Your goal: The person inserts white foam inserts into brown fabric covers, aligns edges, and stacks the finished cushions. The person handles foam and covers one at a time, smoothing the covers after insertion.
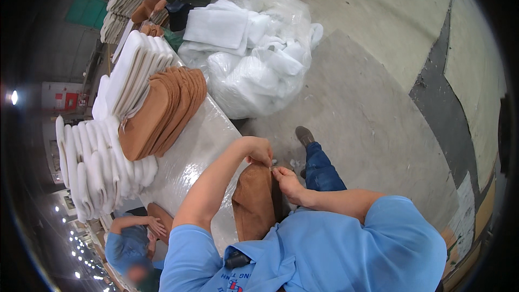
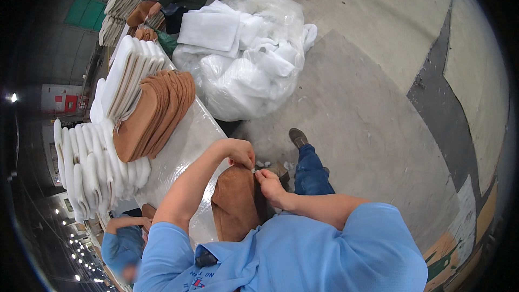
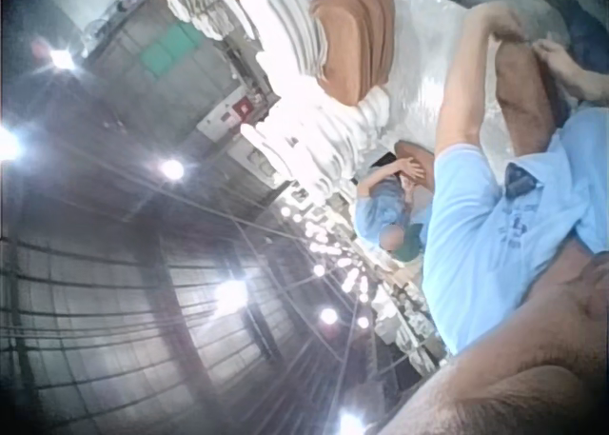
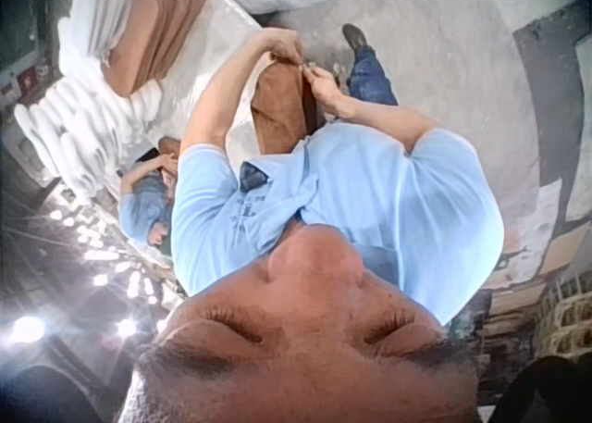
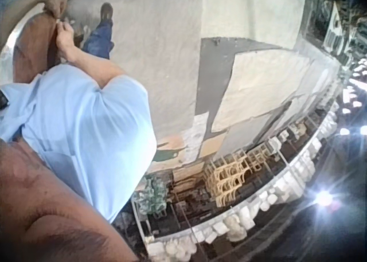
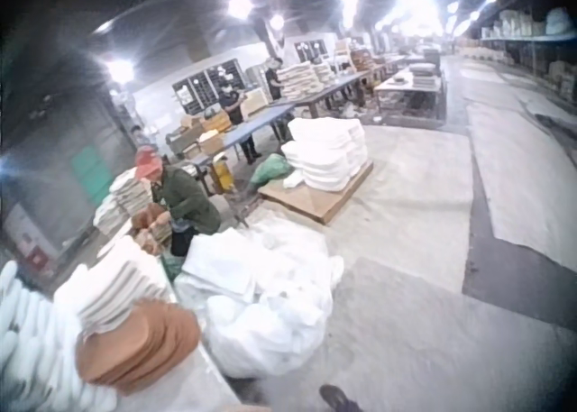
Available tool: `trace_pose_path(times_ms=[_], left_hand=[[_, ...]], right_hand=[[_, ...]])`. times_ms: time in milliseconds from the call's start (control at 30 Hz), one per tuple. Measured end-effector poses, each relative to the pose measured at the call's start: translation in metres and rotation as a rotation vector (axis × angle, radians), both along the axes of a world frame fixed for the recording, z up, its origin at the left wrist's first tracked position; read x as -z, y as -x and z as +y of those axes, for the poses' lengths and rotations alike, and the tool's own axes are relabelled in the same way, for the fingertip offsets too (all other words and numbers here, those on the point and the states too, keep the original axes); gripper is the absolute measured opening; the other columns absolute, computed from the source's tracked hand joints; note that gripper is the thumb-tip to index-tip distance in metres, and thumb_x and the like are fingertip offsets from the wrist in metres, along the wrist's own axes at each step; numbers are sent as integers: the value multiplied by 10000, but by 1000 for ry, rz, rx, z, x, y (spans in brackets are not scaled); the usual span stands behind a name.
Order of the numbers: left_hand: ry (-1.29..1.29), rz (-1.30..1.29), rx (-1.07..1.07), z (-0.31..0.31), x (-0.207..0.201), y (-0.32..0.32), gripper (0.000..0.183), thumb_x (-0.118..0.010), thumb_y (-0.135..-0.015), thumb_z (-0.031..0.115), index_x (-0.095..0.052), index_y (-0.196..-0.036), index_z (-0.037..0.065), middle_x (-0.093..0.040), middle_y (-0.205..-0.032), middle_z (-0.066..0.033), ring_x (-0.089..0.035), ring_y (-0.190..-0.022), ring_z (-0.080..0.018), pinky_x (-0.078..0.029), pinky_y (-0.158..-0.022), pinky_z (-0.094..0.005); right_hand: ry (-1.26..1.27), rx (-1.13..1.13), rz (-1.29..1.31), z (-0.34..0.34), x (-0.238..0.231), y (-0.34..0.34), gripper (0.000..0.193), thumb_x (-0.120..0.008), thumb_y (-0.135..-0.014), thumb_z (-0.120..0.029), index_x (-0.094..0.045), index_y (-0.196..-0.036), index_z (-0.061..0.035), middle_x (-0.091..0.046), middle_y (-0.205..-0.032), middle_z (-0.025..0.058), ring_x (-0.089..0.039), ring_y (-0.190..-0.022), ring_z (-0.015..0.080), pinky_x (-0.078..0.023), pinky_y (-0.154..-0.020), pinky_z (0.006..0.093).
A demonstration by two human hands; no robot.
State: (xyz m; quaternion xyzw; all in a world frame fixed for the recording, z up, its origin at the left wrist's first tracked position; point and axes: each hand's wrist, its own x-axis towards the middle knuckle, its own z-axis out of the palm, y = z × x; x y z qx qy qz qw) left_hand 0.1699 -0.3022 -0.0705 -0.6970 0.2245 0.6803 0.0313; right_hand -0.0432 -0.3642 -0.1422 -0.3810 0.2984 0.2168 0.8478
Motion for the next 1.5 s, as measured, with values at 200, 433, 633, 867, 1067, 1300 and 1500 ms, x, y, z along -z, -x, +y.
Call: trace_pose_path(times_ms=[200, 433, 633, 867, 1067, 1300, 1500], left_hand=[[-30, 15, 133, -10, 12, 4, 239, -803, -874, 296, -811, -981, 83, -694, -750, -48, -632, -619, -198, -519, -537, -375], [208, 150, -630, 42, 43, 11, 212, -759, -960, 256, -779, -881, 60, -634, -714, 52, -551, -609, -71, -423, -510, -286], [396, -5, -1186, 57, 63, 51, 254, -741, -967, 293, -769, -854, 68, -631, -691, 32, -581, -667, -101, -469, -590, -317], [361, -671, -1286, 65, 76, 98, 273, -735, -954, 299, -789, -915, 35, -746, -843, -81, -693, -797, -185, -544, -762, -351], [434, -883, -990, 12, 55, 83, 304, -677, -920, 335, -800, -924, 57, -699, -929, -201, -661, -999, -385, -533, -892, -471], [477, -689, -1060, -12, 69, 89, 293, -688, -896, 313, -818, -914, 51, -732, -961, -228, -701, -978, -419, -545, -888, -513], [417, -670, -1178, -10, 81, 95, 280, -672, -949, 269, -801, -875, 32, -688, -1087, -221, -680, -1018, -410, -539, -905, -505]], right_hand=[[45, 28, 45, 5, 9, -4, 312, -497, -1145, -279, -686, -1039, -56, -631, -916, -24, -503, -869, 94, -431, -809, 296], [-88, 193, 267, -4, -4, -20, 309, -463, -1147, -290, -644, -1007, -82, -645, -956, 7, -543, -892, 129, -455, -847, 335], [-55, 248, 377, -13, 2, -44, 285, -485, -1133, -257, -592, -916, -105, -624, -910, 39, -549, -826, 160, -479, -795, 374], [-224, 57, 300, 1, 42, -67, 232, -528, -1099, -239, -656, -1062, -49, -696, -1003, 95, -676, -836, 224, -571, -766, 405], [-90, 8, 184, -41, 43, -52, 238, -540, -1081, -237, -665, -1139, -43, -717, -1060, 107, -724, -947, 249, -602, -821, 424], [22, -99, 165, -70, 46, -47, 431, -491, -1129, -480, -680, -1209, -102, -711, -1115, 46, -697, -997, 205, -580, -863, 381], [-136, -46, 200, -68, 48, -57, 456, -491, -1116, -534, -676, -1201, -126, -692, -1059, 2, -679, -960, 182, -573, -850, 377]])
